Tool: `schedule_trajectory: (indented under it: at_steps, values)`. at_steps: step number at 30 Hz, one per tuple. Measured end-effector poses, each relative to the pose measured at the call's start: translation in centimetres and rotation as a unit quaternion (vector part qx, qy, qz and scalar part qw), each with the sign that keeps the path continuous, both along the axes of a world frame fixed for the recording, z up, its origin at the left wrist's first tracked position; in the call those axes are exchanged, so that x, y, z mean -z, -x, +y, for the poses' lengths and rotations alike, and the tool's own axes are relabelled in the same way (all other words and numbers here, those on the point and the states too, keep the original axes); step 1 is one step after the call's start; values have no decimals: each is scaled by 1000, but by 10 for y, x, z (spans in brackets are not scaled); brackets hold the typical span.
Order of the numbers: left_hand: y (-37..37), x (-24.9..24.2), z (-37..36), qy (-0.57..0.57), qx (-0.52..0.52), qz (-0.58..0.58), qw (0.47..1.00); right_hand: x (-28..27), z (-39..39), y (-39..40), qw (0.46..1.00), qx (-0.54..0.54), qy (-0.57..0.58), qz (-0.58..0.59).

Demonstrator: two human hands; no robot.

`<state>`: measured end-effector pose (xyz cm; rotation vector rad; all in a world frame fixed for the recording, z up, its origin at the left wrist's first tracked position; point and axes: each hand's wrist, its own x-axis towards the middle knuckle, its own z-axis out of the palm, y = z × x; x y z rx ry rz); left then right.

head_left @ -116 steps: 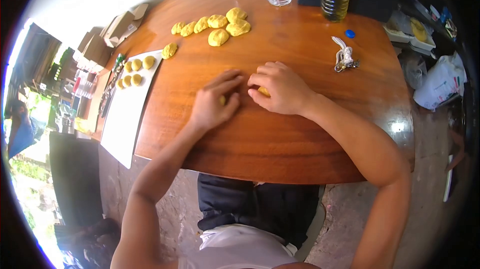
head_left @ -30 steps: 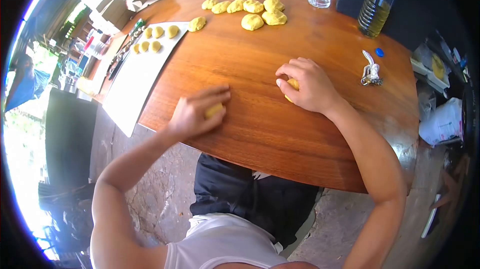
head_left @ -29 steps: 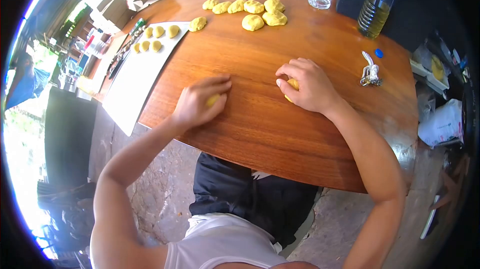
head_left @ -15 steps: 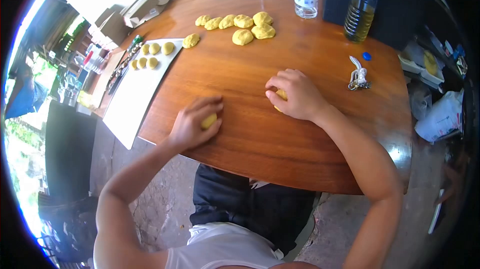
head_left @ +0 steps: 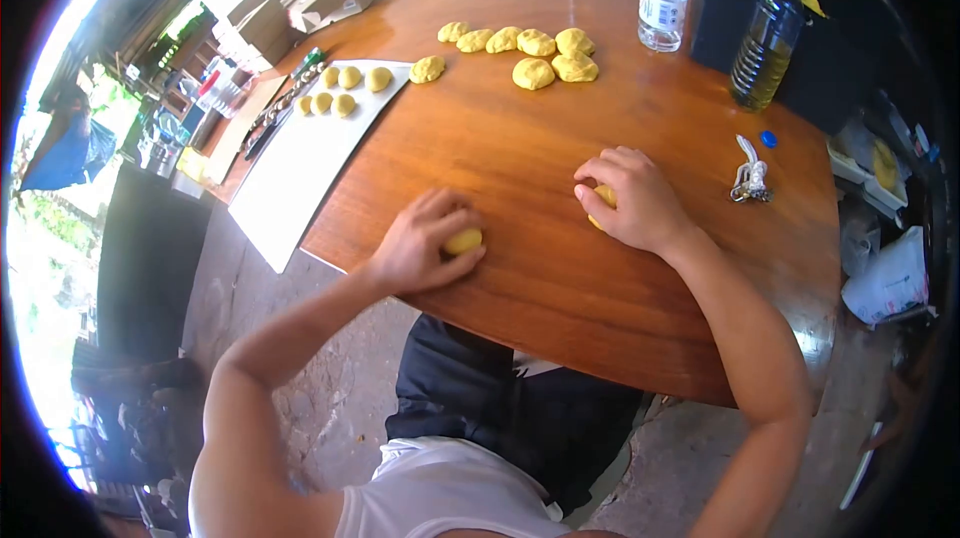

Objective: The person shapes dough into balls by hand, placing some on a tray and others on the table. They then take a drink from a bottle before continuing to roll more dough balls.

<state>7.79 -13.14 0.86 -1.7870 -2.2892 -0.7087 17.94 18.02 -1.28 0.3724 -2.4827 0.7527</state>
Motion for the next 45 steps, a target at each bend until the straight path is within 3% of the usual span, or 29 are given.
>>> schedule_trajectory:
  at_steps: [3, 5, 8, 13, 18, 20, 24, 27, 29, 32, 35, 38, 41, 45]
  values:
    - [23, -2, 38, 31, -30, -26, 999, -4, -2, -1, 1000, 2, 0, -9]
    - [24, 4, 71, -20, 93, -23, 995, -4, -2, -2, 1000, 5, 6, -12]
    - [-10, 2, 70, 3, 125, -67, 990, -4, -3, 0, 1000, 11, -20, 3]
    - [-29, 2, 4, -6, 36, -33, 999, -4, -2, -1, 1000, -1, 11, 2]
    - [5, 2, 47, 9, 5, -26, 1000, -3, -3, 0, 1000, 5, 1, -6]
    - [11, 7, 81, -36, 86, -39, 995, -4, -4, 0, 1000, 13, -3, -3]
    - [-32, 8, 81, -55, 153, -62, 985, -3, -3, -3, 1000, 17, -10, 12]
    - [-43, 2, 31, -14, 100, -53, 994, 1, 0, -1, 1000, 16, 9, 16]
    - [-31, 5, 8, -11, -29, -45, 998, 3, 1, 1, 1000, 0, 16, 3]
    - [12, -2, 24, -7, -108, -64, 992, 1, 0, 0, 1000, 0, 14, 5]
    - [28, 8, 82, -76, -14, -35, 996, 4, 0, 2, 1000, 8, -1, 26]
    - [-7, 5, 108, -83, 53, -43, 994, 4, 0, 1, 999, 12, -12, 33]
    - [-38, -1, 70, -47, 15, -80, 996, 5, 1, 2, 1000, 10, 0, 24]
    - [-32, 5, 0, 1, -24, 0, 1000, 2, 0, -2, 1000, 14, 27, 6]
